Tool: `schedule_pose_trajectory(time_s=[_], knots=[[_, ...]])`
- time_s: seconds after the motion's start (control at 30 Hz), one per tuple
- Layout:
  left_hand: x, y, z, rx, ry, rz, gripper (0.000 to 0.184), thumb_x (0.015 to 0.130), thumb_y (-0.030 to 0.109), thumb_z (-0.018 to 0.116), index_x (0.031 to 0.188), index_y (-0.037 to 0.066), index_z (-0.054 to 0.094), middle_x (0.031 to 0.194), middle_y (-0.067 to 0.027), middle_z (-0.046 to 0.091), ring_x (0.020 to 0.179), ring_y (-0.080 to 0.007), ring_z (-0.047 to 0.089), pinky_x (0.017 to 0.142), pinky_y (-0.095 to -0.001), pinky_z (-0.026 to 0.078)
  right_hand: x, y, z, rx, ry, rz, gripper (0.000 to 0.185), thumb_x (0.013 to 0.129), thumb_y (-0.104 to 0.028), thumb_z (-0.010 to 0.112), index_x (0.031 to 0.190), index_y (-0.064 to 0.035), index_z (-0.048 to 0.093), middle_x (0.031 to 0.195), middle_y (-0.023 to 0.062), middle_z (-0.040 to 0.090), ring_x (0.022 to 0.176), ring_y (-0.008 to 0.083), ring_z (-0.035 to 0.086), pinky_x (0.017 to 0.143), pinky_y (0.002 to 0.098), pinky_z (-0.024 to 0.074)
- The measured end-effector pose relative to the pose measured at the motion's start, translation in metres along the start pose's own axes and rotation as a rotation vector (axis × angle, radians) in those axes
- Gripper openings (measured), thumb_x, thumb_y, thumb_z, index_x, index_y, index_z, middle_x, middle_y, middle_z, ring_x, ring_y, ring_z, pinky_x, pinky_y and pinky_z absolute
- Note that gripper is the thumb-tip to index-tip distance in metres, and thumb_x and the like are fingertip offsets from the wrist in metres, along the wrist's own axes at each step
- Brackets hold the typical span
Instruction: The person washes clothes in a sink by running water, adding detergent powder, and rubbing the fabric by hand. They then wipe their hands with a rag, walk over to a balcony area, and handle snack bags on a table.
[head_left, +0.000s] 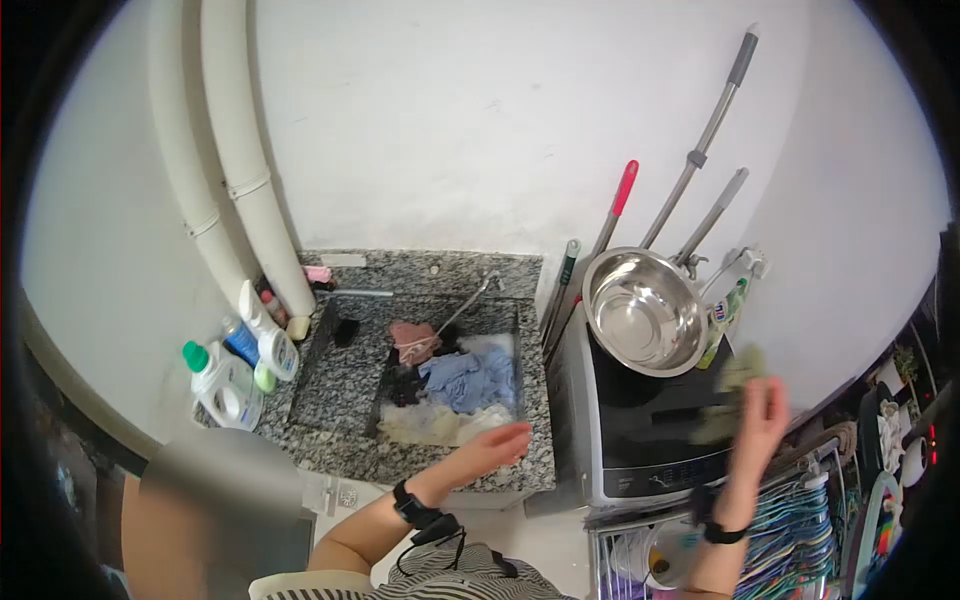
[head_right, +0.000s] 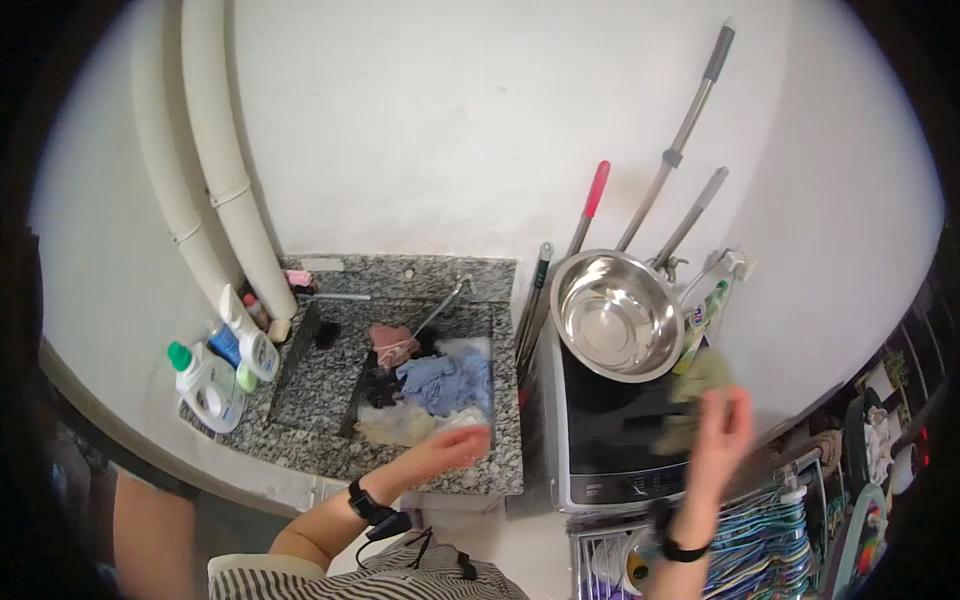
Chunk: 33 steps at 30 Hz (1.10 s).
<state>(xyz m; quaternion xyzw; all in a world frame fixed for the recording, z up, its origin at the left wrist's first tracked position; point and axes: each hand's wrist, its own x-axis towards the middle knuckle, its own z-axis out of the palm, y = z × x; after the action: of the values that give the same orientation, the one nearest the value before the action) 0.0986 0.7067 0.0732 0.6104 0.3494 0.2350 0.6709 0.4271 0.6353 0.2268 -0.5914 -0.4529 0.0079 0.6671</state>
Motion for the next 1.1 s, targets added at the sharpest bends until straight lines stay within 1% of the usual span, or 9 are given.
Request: schedule_pose_trajectory(time_s=[0.1,0.23,0.37,0.43,0.53,0.63,0.83,1.0,1.1], knots=[[0.011,0.018,0.017,-0.602,0.06,0.049,0.055,0.091,0.049,0.043,0.128,0.009,0.045,0.122,-0.0073,0.052,0.109,-0.0194,0.05,0.094,-0.0359,0.04,-0.066,-0.009,0.079,0.238,-0.452,0.072,0.01,0.08,-0.008,0.063,0.08,-0.0062,0.053,0.08,-0.0022,0.051,0.076,0.0056,0.047,0.067,0.023,0.0417],[0.046,-0.038,0.003,-1.282,-0.243,0.291,0.044,0.092,0.042,0.044,0.122,0.011,0.047,0.119,-0.0051,0.052,0.107,-0.0186,0.052,0.091,-0.0351,0.044,-0.147,-0.009,0.154,0.32,-1.028,0.109,0.025,0.082,-0.016,0.063,0.101,-0.0015,0.059,0.092,0.0083,0.058,0.087,0.0196,0.055,0.075,0.0286,0.0439],[0.018,0.005,-0.015,-1.068,0.208,0.253,0.029,0.094,0.027,0.044,0.115,0.008,0.051,0.111,-0.0065,0.056,0.099,-0.0185,0.056,0.081,-0.0323,0.047,-0.133,0.005,0.207,0.391,-0.54,-0.036,0.027,0.083,-0.021,0.062,0.105,-0.0056,0.06,0.097,0.0069,0.058,0.095,0.0201,0.054,0.078,0.0306,0.0434],[0.017,0.007,-0.026,-1.035,0.357,0.218,0.028,0.093,0.018,0.044,0.118,0.006,0.049,0.113,-0.0068,0.055,0.098,-0.018,0.055,0.08,-0.0319,0.047,-0.114,0.017,0.229,0.977,-0.478,0.839,0.022,0.085,-0.025,0.057,0.1,-0.009,0.06,0.097,0.0073,0.059,0.097,0.0209,0.053,0.077,0.0324,0.0427],[0.007,0.042,-0.027,-0.59,0.48,0.287,0.032,0.092,0.013,0.046,0.123,0.003,0.046,0.114,-0.0071,0.054,0.101,-0.0166,0.052,0.085,-0.0303,0.043,-0.08,0.054,0.256,1.295,-0.316,1.486,0.016,0.086,-0.025,0.051,0.089,-0.0111,0.058,0.09,0.0062,0.06,0.086,0.0211,0.054,0.07,0.0339,0.0426],[-0.004,0.058,-0.017,-0.253,0.664,0.48,0.036,0.092,0.011,0.046,0.126,0.0,0.042,0.114,-0.0079,0.053,0.102,-0.0155,0.05,0.09,-0.0287,0.038,-0.059,0.098,0.275,1.477,-0.126,1.614,0.014,0.086,-0.02,0.047,0.079,-0.0109,0.055,0.079,0.004,0.06,0.075,0.0211,0.055,0.063,0.0352,0.0424],[0.007,0.048,0.041,0.224,0.559,0.347,0.057,0.09,0.016,0.048,0.135,-0.006,0.021,0.134,-0.0225,0.033,0.124,-0.0323,0.033,0.103,-0.0351,0.024,-0.033,0.056,0.265,1.492,0.153,1.187,0.01,0.084,-0.017,0.049,0.078,-0.0106,0.055,0.071,0.0015,0.057,0.064,0.016,0.052,0.054,0.0261,0.0389],[0.014,0.052,0.052,0.115,0.649,0.515,0.027,0.091,0.025,0.05,0.099,0.0,0.05,0.083,-0.011,0.057,0.075,-0.0238,0.054,0.069,-0.0328,0.042,-0.045,0.015,0.239,1.59,-0.017,1.078,0.01,0.085,-0.016,0.049,0.081,-0.0093,0.054,0.075,0.0022,0.056,0.066,0.0158,0.05,0.056,0.0272,0.0395],[0.003,0.06,0.049,-0.182,0.507,0.335,0.028,0.091,0.027,0.052,0.098,0.0,0.052,0.082,-0.0068,0.058,0.073,-0.0168,0.055,0.066,-0.028,0.042,-0.053,-0.006,0.22,1.576,-0.049,0.968,0.009,0.085,-0.017,0.05,0.081,-0.0092,0.054,0.076,0.0019,0.055,0.067,0.0156,0.049,0.058,0.0269,0.0388]])
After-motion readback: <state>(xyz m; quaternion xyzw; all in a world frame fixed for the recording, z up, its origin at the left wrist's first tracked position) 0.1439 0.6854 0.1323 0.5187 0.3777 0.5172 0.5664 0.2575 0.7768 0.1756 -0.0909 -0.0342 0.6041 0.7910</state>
